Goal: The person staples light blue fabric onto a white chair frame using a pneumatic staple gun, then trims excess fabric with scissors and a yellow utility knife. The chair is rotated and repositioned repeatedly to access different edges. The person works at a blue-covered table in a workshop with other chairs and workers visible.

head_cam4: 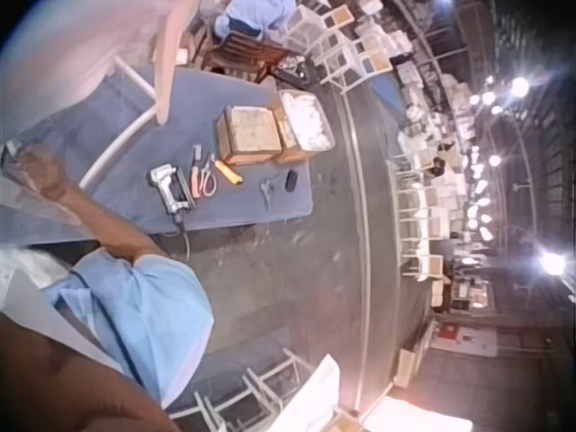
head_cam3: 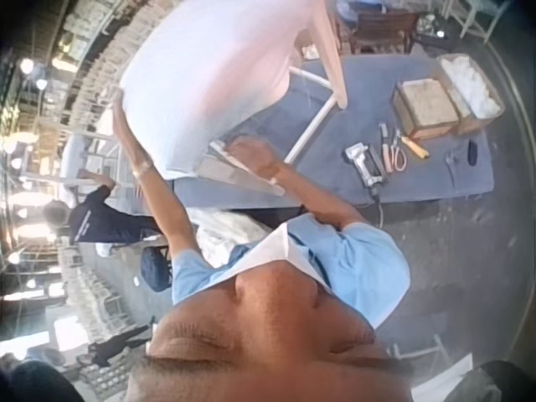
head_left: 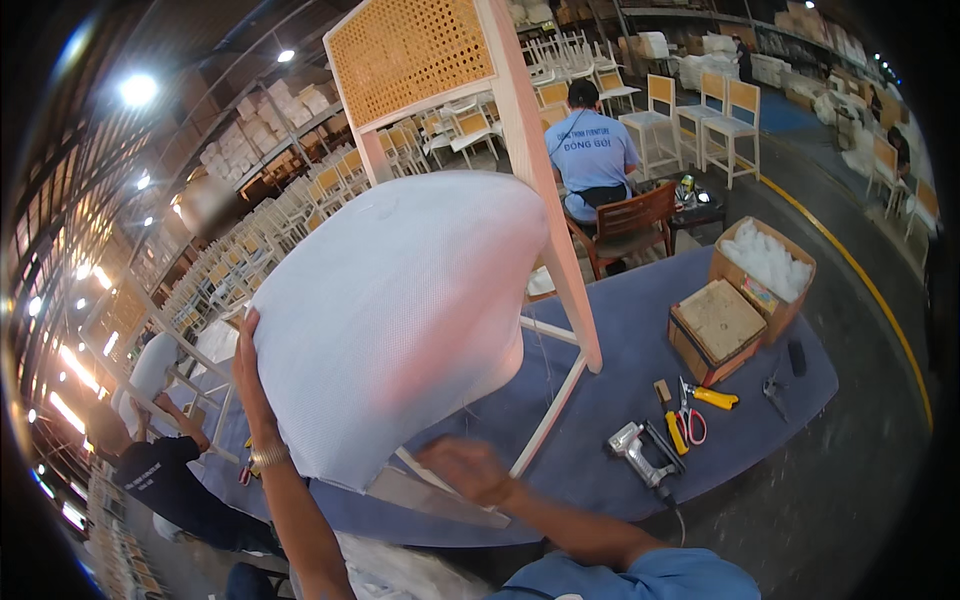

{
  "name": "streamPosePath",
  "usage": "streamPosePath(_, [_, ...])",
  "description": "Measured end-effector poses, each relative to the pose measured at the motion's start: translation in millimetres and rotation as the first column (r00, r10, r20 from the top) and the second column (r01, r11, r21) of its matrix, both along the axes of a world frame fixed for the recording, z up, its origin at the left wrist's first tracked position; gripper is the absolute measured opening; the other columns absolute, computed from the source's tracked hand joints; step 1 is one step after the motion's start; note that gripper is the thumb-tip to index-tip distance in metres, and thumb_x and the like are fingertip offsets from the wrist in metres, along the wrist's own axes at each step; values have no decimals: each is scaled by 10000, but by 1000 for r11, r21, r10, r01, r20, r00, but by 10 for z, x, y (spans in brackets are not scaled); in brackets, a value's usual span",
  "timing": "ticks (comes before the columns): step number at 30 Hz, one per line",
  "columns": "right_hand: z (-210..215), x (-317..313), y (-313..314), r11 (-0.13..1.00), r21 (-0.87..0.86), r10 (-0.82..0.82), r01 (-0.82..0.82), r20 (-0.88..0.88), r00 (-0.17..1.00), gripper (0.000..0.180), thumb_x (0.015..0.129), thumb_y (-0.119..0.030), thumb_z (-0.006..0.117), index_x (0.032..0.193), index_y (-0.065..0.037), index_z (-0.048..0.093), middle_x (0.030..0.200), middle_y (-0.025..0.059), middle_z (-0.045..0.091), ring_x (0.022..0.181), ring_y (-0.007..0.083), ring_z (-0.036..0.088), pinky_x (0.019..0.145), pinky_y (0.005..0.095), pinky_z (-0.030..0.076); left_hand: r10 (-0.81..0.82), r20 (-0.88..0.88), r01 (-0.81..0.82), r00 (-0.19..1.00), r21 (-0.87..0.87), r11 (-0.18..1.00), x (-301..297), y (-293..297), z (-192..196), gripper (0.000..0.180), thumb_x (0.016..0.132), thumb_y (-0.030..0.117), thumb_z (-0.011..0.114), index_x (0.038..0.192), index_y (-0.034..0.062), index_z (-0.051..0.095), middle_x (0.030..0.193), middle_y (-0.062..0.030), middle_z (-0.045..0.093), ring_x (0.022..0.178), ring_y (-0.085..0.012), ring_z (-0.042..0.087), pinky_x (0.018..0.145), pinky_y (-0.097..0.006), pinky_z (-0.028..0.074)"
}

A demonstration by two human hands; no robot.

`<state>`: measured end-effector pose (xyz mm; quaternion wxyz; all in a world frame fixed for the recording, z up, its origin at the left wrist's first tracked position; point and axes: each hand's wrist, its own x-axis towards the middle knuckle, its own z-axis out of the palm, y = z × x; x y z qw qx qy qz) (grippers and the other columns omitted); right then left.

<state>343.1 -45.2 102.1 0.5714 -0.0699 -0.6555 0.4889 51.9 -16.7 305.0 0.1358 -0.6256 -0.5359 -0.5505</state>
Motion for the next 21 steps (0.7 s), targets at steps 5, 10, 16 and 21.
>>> streamPosePath(5, [-461,821,1168,702,-710,-310,53,-239,920,459,1108,-425,431,1103,-21,648,954,107,703,767,184,670,733,323,547,83,39,-87,996,136,987,1133,-742,-532,597,1091,366,433,1543,-24,428,1558,-217,488,1384,-278,528,1157,-403,383])
streamPosePath(10, [-441,1423,1508,700,-684,-379,203,-116,918,360,1102,-359,493,1064,-37,649,897,74,698,732,134,659,701,295,541,-69,654,-100,754,218,971,1850,-1070,-1812,612,950,156,668,1454,-81,412,1346,-226,574,1160,-334,627,1053,-417,468])
streamPosePath(16, [-1711,1559,826,505,-838,-123,207,168,978,337,1075,-360,558,1038,-52,689,878,56,707,739,149,669,665,301,542,526,116,-533,843,44,845,1522,-909,-2090,603,808,122,794,1286,-78,486,1165,-208,620,985,-305,660,901,-404,532])
streamPosePath(21, [-3014,2161,-167,87,-969,236,229,244,941,599,1060,-506,520,1244,55,620,1024,159,731,811,252,697,770,393,576,257,465,-300,847,20,954,233,-822,-2026,438,857,123,779,1170,-54,529,912,-129,679,741,-247,714,732,-363,583])
